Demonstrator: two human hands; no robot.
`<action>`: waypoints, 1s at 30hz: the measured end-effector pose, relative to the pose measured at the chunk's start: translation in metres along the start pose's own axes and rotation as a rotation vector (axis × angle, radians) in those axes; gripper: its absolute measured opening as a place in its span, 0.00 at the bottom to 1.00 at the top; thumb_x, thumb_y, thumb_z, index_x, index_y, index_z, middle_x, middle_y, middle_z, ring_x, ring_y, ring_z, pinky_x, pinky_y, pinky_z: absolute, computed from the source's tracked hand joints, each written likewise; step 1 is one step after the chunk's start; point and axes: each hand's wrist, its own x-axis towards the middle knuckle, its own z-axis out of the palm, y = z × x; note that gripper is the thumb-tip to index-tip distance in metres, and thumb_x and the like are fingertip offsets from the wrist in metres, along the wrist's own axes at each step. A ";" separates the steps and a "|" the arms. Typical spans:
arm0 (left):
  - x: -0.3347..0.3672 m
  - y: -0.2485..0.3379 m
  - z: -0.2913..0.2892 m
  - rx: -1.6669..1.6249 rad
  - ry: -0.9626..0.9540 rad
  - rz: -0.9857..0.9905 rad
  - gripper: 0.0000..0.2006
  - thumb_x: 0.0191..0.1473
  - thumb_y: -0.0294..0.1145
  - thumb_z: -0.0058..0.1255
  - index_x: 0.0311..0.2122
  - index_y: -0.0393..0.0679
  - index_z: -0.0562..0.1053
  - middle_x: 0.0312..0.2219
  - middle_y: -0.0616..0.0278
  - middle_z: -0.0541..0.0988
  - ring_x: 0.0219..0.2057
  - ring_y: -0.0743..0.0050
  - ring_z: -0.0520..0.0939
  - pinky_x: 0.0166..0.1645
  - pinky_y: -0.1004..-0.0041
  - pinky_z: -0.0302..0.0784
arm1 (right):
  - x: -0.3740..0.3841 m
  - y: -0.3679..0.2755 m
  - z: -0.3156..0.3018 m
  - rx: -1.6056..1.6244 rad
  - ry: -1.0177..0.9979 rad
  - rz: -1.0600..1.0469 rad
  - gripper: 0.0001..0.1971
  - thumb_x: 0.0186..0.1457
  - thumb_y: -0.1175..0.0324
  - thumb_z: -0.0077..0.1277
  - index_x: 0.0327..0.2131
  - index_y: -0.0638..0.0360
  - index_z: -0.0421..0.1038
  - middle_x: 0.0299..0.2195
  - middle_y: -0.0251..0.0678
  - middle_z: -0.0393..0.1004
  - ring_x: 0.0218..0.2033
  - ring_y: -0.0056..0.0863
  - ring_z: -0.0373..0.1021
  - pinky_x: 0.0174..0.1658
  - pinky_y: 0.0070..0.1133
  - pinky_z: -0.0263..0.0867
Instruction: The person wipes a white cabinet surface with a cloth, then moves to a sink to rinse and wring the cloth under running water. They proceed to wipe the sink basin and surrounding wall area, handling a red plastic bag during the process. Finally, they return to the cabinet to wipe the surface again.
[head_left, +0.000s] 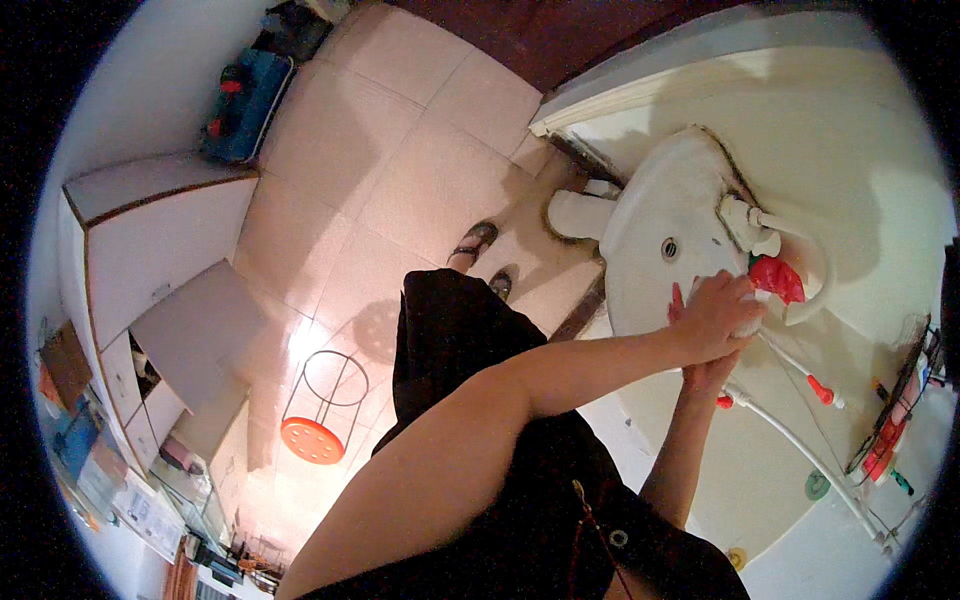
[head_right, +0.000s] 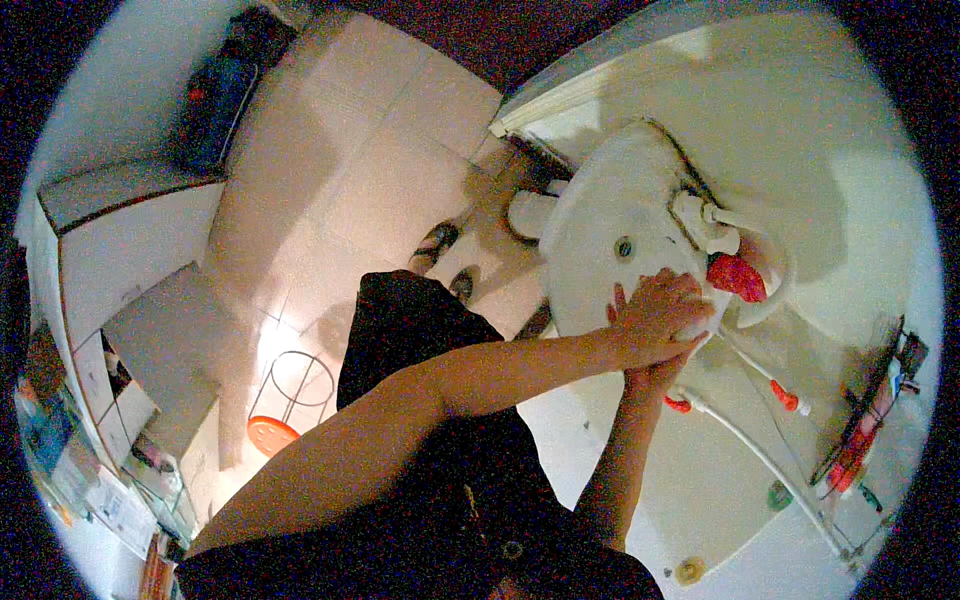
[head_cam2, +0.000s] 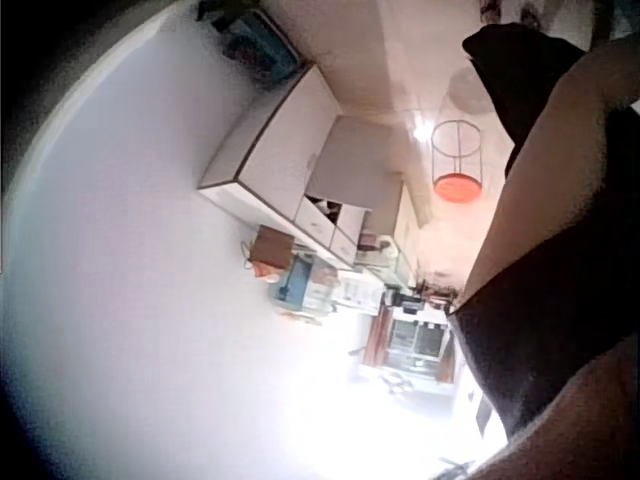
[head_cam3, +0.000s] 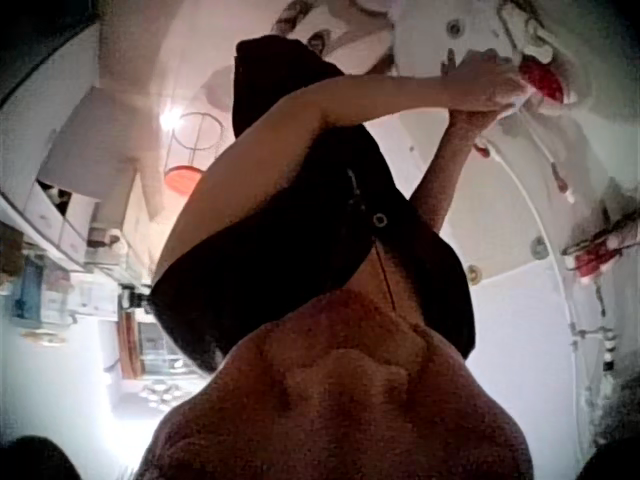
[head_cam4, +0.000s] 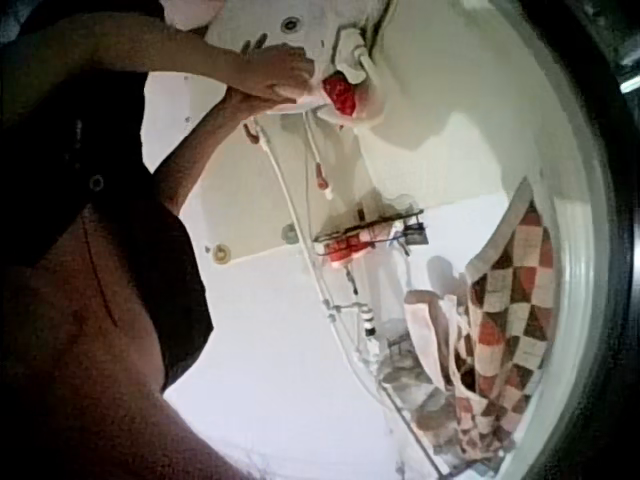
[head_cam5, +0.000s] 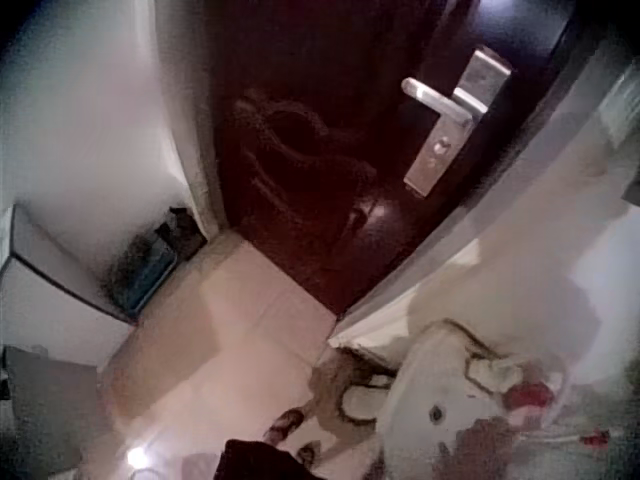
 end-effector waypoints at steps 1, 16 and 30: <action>-0.009 -0.001 0.006 0.023 0.010 0.034 0.17 0.35 0.41 0.57 0.34 0.48 0.72 0.38 0.56 0.68 0.41 0.49 0.67 0.46 0.51 0.63 | 0.004 -0.006 -0.019 -0.006 0.166 -0.146 0.24 0.56 0.51 0.39 0.53 0.49 0.56 0.52 0.33 0.59 0.53 0.38 0.58 0.54 0.48 0.52; -0.018 -0.014 0.049 0.098 0.037 -0.185 0.22 0.37 0.48 0.56 0.32 0.39 0.74 0.35 0.51 0.69 0.37 0.51 0.70 0.38 0.58 0.71 | 0.021 -0.040 -0.073 -0.691 0.244 -0.131 0.20 0.56 0.55 0.40 0.50 0.52 0.59 0.47 0.34 0.63 0.49 0.37 0.61 0.52 0.41 0.57; -0.020 -0.050 0.070 -0.029 -0.022 -0.539 0.16 0.46 0.41 0.45 0.28 0.38 0.75 0.29 0.43 0.76 0.32 0.44 0.77 0.40 0.54 0.72 | 0.014 -0.052 -0.094 -1.617 0.148 -0.342 0.13 0.52 0.65 0.43 0.40 0.59 0.66 0.35 0.37 0.71 0.39 0.33 0.69 0.44 0.29 0.63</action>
